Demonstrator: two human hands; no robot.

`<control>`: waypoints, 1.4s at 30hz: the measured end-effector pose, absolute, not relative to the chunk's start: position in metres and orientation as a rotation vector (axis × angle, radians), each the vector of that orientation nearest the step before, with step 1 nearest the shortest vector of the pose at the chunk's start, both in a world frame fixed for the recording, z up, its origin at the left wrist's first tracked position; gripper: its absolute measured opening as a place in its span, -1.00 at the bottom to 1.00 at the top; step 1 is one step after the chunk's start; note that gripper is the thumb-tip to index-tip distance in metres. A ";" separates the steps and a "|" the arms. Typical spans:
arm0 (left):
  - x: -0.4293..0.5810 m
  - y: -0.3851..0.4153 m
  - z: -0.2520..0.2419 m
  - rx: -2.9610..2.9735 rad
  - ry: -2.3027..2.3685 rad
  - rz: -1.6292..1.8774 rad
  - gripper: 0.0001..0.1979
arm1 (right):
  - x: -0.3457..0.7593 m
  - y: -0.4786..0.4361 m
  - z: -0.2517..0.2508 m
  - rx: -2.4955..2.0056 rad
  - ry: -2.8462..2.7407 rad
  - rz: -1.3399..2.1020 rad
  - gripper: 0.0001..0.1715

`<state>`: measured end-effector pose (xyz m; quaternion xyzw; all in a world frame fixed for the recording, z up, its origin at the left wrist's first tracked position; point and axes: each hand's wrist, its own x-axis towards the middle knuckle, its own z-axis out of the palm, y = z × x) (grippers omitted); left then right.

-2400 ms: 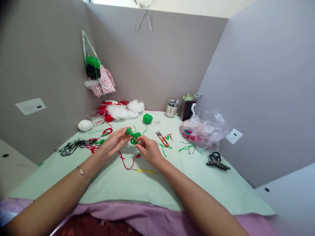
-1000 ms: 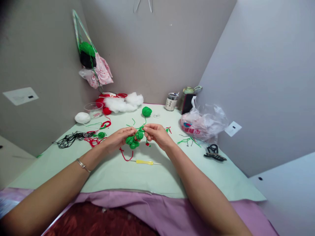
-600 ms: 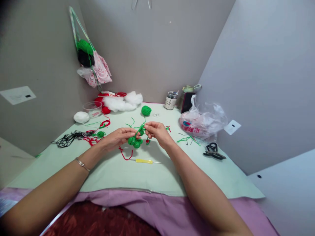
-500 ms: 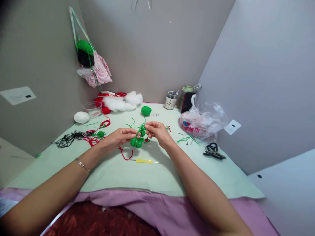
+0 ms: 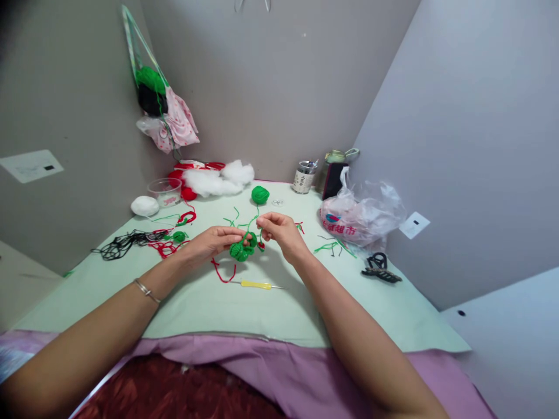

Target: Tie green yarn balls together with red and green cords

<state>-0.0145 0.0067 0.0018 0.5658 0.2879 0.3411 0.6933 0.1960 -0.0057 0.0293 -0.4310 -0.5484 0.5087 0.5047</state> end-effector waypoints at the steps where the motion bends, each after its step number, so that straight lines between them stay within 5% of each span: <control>1: -0.014 0.006 0.002 1.260 0.643 0.767 -0.67 | 0.195 -0.007 0.030 -1.031 -1.330 1.215 -0.64; 42: -0.013 0.007 0.002 1.178 0.676 0.787 -0.71 | 0.177 -0.019 0.017 -0.898 -1.758 0.708 -0.78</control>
